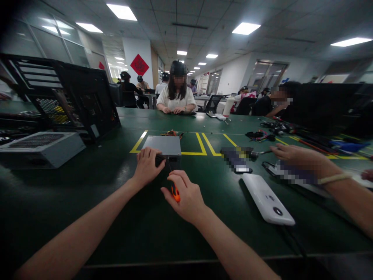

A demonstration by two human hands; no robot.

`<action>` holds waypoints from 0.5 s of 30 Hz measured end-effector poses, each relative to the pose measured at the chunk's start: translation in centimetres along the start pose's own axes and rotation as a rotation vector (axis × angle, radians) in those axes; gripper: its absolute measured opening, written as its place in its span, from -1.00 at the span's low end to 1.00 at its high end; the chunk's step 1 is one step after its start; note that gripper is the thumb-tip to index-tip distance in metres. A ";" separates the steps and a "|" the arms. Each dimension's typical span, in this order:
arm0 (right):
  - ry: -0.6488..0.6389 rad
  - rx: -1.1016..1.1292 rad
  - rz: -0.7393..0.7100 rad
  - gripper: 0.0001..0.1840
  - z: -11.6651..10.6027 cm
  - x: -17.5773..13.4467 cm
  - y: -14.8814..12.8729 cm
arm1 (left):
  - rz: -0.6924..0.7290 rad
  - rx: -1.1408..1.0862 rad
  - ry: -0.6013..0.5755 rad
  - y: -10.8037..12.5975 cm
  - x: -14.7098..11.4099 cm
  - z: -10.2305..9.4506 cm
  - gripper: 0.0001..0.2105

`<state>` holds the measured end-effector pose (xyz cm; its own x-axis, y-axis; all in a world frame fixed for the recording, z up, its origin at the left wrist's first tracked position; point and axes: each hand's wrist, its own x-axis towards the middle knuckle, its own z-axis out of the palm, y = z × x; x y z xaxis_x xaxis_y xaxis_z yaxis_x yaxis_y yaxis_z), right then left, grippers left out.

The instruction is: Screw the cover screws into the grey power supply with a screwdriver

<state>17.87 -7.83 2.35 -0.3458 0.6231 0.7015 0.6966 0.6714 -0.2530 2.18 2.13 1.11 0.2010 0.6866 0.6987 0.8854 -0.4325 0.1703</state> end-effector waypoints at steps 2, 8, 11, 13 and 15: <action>-0.009 0.025 0.006 -0.79 0.0 -0.1 0.0 | 0.006 0.003 -0.001 0.0 0.0 0.0 -0.76; -0.090 -0.025 -0.092 -0.88 -0.1 0.0 0.0 | 0.006 -0.012 -0.011 0.1 -0.1 -0.3 -0.77; -0.042 0.024 -0.015 -0.75 0.0 0.0 0.1 | 0.002 -0.011 -0.015 0.1 -0.1 -0.4 -0.76; -0.026 0.039 -0.015 -0.79 -0.1 -0.1 0.2 | 0.005 -0.011 -0.015 0.1 -0.2 -0.5 -0.76; -0.046 0.014 -0.066 -0.90 -0.1 -0.2 0.2 | 0.005 -0.014 -0.017 0.0 -0.2 -0.6 -0.77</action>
<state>18.16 -7.84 2.28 -0.4193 0.5951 0.6856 0.6629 0.7167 -0.2167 1.91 1.62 1.33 0.2131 0.6943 0.6874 0.8782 -0.4444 0.1767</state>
